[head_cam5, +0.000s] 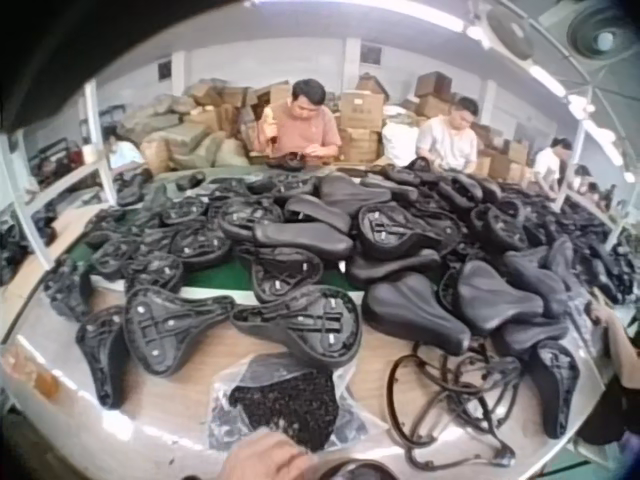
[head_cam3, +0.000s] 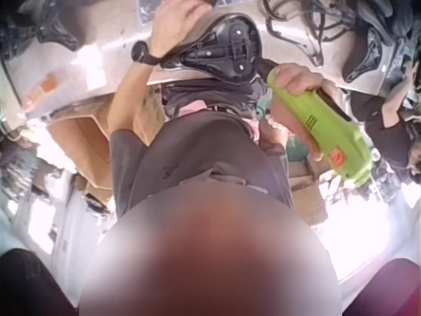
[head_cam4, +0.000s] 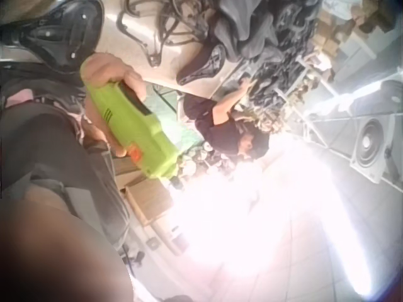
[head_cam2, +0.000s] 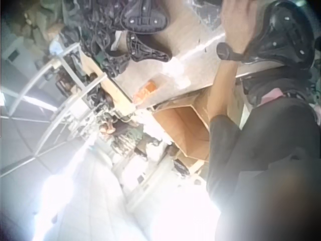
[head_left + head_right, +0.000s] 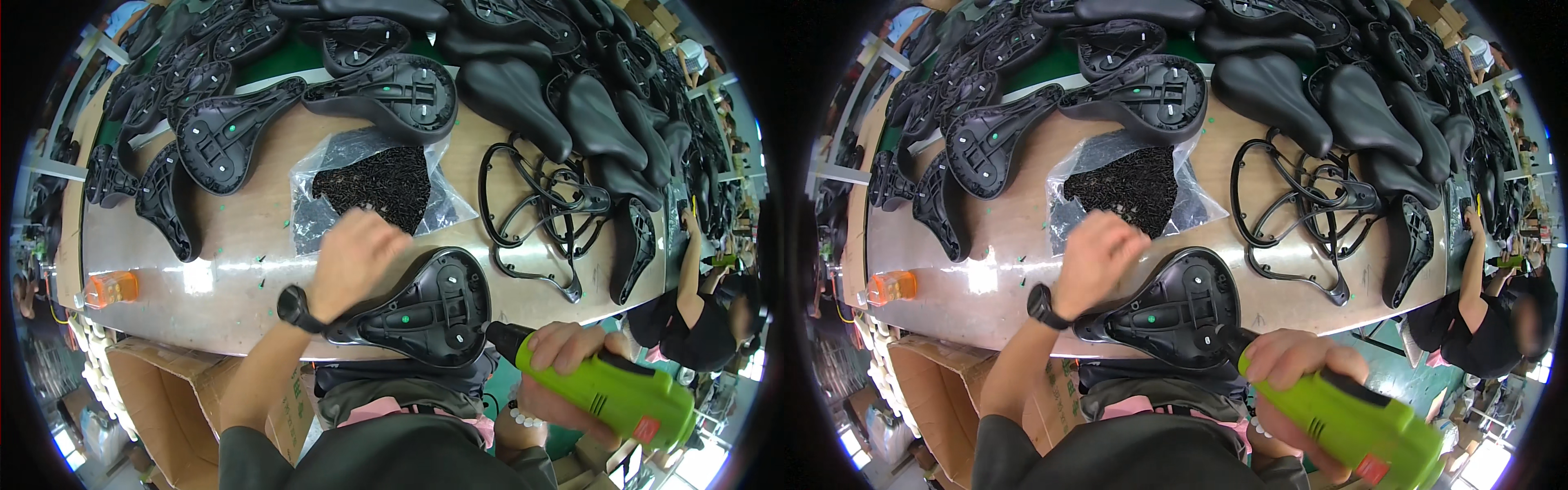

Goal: Assembling bicycle seats by inserting components and securing them with an electric screwdriver.

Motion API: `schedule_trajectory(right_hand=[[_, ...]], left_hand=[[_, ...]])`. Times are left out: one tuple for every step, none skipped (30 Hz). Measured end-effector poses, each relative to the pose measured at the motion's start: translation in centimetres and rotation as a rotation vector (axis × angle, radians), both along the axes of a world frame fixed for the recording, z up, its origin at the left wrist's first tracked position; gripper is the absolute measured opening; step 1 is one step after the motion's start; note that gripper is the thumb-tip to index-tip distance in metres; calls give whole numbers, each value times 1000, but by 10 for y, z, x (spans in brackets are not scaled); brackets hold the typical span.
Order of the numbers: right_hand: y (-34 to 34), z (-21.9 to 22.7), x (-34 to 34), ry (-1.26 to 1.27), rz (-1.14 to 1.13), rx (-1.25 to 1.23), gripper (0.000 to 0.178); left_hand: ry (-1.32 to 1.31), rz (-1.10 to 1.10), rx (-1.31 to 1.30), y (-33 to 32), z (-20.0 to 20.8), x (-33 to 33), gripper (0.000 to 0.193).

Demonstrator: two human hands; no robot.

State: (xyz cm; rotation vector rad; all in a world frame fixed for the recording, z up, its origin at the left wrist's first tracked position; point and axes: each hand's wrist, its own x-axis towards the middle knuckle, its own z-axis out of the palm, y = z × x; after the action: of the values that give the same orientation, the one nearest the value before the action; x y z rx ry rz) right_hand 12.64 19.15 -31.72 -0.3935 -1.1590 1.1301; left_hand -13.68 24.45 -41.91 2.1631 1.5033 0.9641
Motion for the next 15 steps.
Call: schedule_trajectory(right_hand=[[0,3,-1,-71,4,42,96],[1,3,-8,-42,-52,89,93],[4,3,-8,-40,-47,88,93],[6,4,-9,-91,-7,136,100],[7,5,-8,-146,28,185,106],[6,5,-9,-149,28,185,106],[6,5,-13,-134,6,174,107],[5,4,-15,-119,-19,163,107],[6,4,-14,-119,-20,164,107],[8,4,-12,-118,13,158,108],[9,3,-10,-117,47,153,108],[9,3,-10,-117,47,154,108],[9,3,-9,-114,48,140,109],[9,2,-9,-110,47,124,110],[8,0,-8,-108,48,124,110]], left_hand=[[-3,-5,-1,-7,4,11,11],[-22,-79,74,-16,11,24,12],[-39,-144,147,-24,14,33,13],[-37,-140,147,-30,14,40,13],[-25,-206,122,-35,13,48,15],[-13,-273,98,-38,12,55,16],[-16,-273,99,-40,13,61,16],[-37,-329,80,-41,16,65,17],[-57,-385,61,-40,18,67,19],[-11,-395,83,-40,19,69,17],[-11,-395,85,-38,20,70,17],[31,-411,110,-36,20,71,17],[73,-425,134,-35,21,72,16],[75,-425,134,-36,26,73,16],[223,-462,160,-37,34,75,16]])
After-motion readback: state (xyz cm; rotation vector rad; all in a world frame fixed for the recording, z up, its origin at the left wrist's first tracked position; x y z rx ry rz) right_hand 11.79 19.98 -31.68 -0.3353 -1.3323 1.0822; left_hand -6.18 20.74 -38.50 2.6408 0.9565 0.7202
